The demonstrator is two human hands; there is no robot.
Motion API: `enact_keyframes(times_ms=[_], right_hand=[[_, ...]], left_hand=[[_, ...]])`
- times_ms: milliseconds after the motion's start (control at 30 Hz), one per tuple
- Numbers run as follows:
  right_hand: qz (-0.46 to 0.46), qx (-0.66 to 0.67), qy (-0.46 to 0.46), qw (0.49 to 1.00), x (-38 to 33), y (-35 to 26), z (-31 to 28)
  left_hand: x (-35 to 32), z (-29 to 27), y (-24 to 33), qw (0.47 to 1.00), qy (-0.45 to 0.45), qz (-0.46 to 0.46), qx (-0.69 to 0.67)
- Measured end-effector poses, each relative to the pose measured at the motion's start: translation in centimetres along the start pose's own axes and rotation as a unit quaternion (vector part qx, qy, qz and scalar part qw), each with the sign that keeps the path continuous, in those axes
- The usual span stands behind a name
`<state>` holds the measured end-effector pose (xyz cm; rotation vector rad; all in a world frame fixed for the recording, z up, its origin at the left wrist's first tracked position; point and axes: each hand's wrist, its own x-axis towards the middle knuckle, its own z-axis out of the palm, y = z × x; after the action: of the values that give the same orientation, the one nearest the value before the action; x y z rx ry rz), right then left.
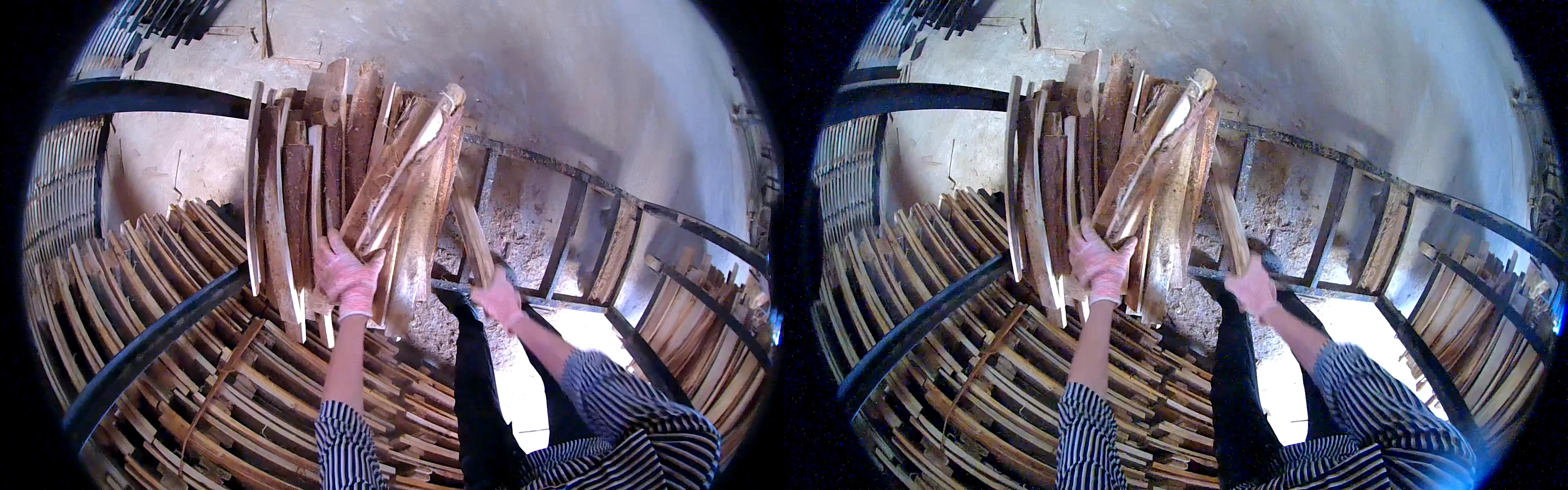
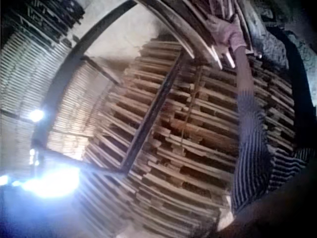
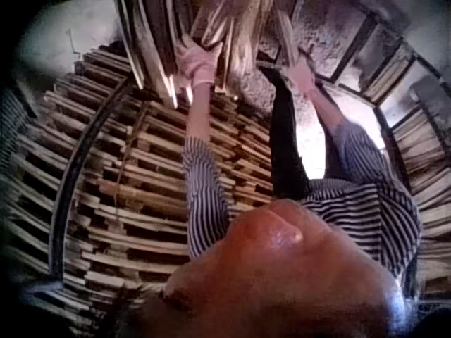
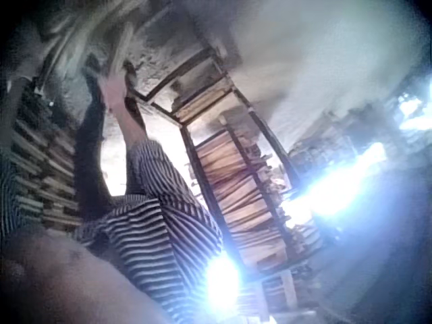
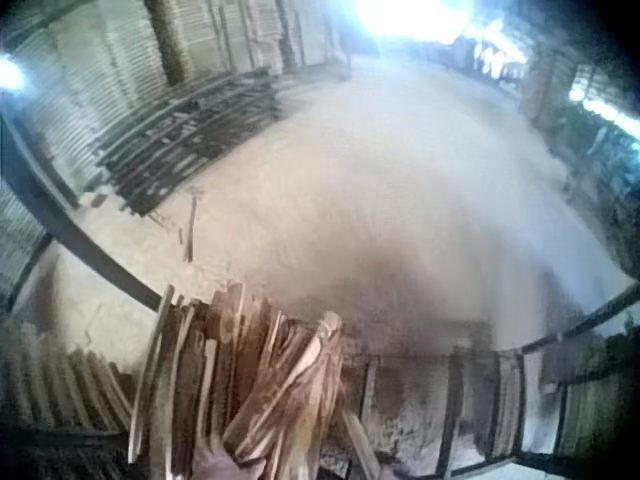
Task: The person repeatedly picks up bundles of wooden planks from a large pile and stacks them onto a metal rack. They handle the wood by hand, arranging the planks in layers to build up the stack.
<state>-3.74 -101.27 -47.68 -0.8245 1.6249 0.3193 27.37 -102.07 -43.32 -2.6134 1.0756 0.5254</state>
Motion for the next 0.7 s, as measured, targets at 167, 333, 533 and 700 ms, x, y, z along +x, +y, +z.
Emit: enact_keyframes(times_ms=[167, 333, 533, 700], right_hand=[[-0.069, 0.244, -0.083, 0.964, -12.7, 7.4, 2.6], [-0.15, 0.273, -0.135, 0.941, -9.7, 1.8, 6.4], [-0.157, 0.141, -0.03, 0.977, 4.4, -8.5, 9.0], [-0.155, 0.307, -0.058, 0.937, 5.4, -8.8, 9.4]], left_hand=[[0.2, 0.5, -0.1, 0.997, -0.069, 0.009, -0.031], [2.0, 0.1, -2.8, 0.988, -0.092, 0.068, -0.106], [-4.3, 3.7, -0.1, 0.951, -0.066, 0.032, -0.302], [-9.3, 9.3, 4.0, 0.969, 0.064, 0.035, -0.237]])
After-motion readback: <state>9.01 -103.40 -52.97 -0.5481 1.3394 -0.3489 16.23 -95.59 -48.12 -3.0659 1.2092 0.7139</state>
